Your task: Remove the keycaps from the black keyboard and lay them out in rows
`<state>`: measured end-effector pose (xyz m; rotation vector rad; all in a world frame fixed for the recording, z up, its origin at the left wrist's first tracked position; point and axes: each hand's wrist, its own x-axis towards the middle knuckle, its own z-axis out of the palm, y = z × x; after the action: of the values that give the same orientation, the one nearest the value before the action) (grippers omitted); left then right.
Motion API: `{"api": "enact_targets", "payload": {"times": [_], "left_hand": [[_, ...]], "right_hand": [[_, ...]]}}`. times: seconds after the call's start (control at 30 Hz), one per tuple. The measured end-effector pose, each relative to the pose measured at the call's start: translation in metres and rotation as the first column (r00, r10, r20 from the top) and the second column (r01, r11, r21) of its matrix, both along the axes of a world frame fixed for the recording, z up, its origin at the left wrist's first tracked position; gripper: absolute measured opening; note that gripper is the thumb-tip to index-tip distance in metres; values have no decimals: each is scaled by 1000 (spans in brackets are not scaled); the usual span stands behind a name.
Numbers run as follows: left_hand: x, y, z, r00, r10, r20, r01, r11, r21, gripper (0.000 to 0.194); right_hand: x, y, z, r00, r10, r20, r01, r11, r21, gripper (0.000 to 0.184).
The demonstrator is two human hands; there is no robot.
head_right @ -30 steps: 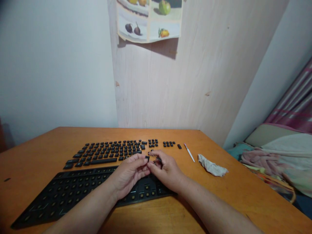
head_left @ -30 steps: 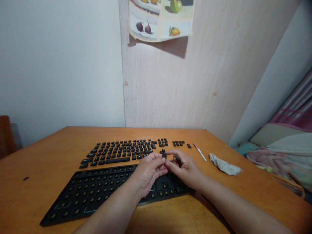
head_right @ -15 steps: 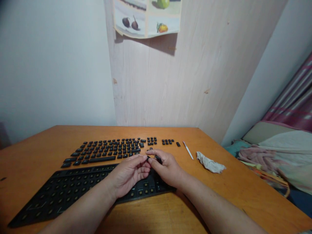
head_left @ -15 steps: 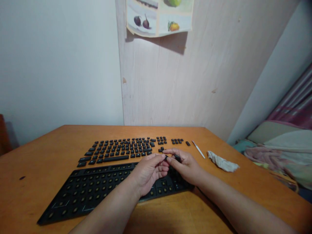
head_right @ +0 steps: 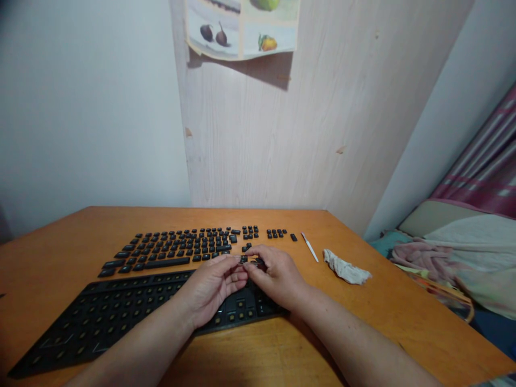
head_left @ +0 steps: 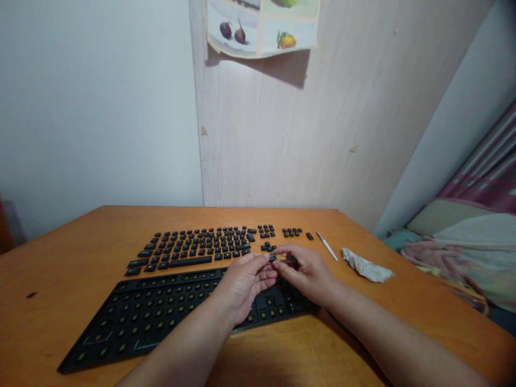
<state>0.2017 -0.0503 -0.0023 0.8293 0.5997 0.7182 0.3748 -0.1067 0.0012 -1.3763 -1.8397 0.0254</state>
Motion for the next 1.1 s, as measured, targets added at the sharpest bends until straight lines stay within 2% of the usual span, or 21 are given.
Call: {"api": "enact_targets", "payload": {"times": [0.33,0.43,0.57,0.7,0.8,0.93,1.1], "left_hand": [[1,-4,2,995,2,-104,10,994,112,20],[1,-3,4,988,24,-151,1,987,160,22],[1,2,3,960,128,-248,-45,948,314,25],[1,8,0,945,196,-263,-71,905,420,27],[1,9,0,939,220,-265,-76,882,464,26],[1,10,0,936,224,-271,-65,868,493,28],[0,12,-1,932,237,-274,-72,862,502,26]], "right_hand": [[6,0,6,999,28,-23,-31,990,-134,20],[17,6,7,993,-51,-109,36,991,-132,22],[52,18,7,962,-178,-206,167,983,-71,29],[86,31,1,901,-298,-315,266,954,-141,36],[98,42,-10,900,-327,-288,286,942,-176,37],[104,59,-24,907,-383,-172,337,909,-246,34],[110,78,-30,896,-429,-111,386,879,-279,24]]}}
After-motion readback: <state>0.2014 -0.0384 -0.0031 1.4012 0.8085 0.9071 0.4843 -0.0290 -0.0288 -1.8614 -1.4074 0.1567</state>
